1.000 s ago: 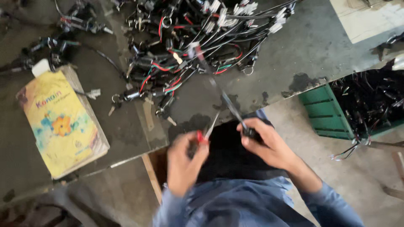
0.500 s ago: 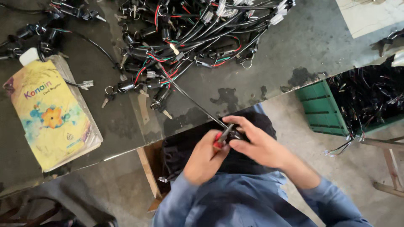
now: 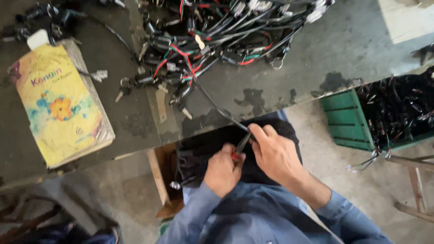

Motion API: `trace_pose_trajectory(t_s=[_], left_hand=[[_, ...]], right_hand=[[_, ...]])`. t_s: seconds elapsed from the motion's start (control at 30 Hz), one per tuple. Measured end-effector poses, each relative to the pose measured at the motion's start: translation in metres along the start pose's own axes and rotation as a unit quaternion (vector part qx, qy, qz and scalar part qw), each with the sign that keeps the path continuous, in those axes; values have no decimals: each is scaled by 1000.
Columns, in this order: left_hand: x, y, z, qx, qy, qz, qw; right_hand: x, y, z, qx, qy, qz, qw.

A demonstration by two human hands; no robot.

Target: The person strips insulation from multiple black wires using red-handled pliers. They repeatedly pick up wires, strip the ends, and place them on the table. The process is continuous and repetitive throughout the clip.

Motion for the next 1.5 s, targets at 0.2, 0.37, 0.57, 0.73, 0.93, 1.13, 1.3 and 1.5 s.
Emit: trace_pose_trajectory(t_s=[0.2,0.37,0.57,0.73,0.93,1.13,1.3,1.5], left_hand=[[22,3,-7,71,-96,23,993],[58,25,-10,25,-119,83,989],[83,60,-5,123,-490,9,863],[29,17,-10,17,-76,12,997],[20,27,-6,51,-91,-62,993],[74,85,-49,201,-223,-246,922],[137,58,-129,238,-349,-199,884],[205,70,-184,229,-393,-61,888]], right_hand=[[-9,10,-7,88,83,-32,992],[-11,63,-10,-123,99,-208,965],[-12,86,16,-275,113,-310,903],[-19,41,1,-46,99,-142,984],[19,28,-22,-102,102,-230,963],[69,94,-1,343,-76,-147,925],[17,61,14,392,64,-55,916],[0,35,18,297,130,-286,902]])
Point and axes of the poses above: each hand's wrist, its own z-axis away from the middle knuckle, its own y-axis out of the back of the hand, x = y × z, the point moved 3 cm from there along -z, towards the middle knuckle, and after that the axes turned 1 degree about z, right-handed, at the moved point
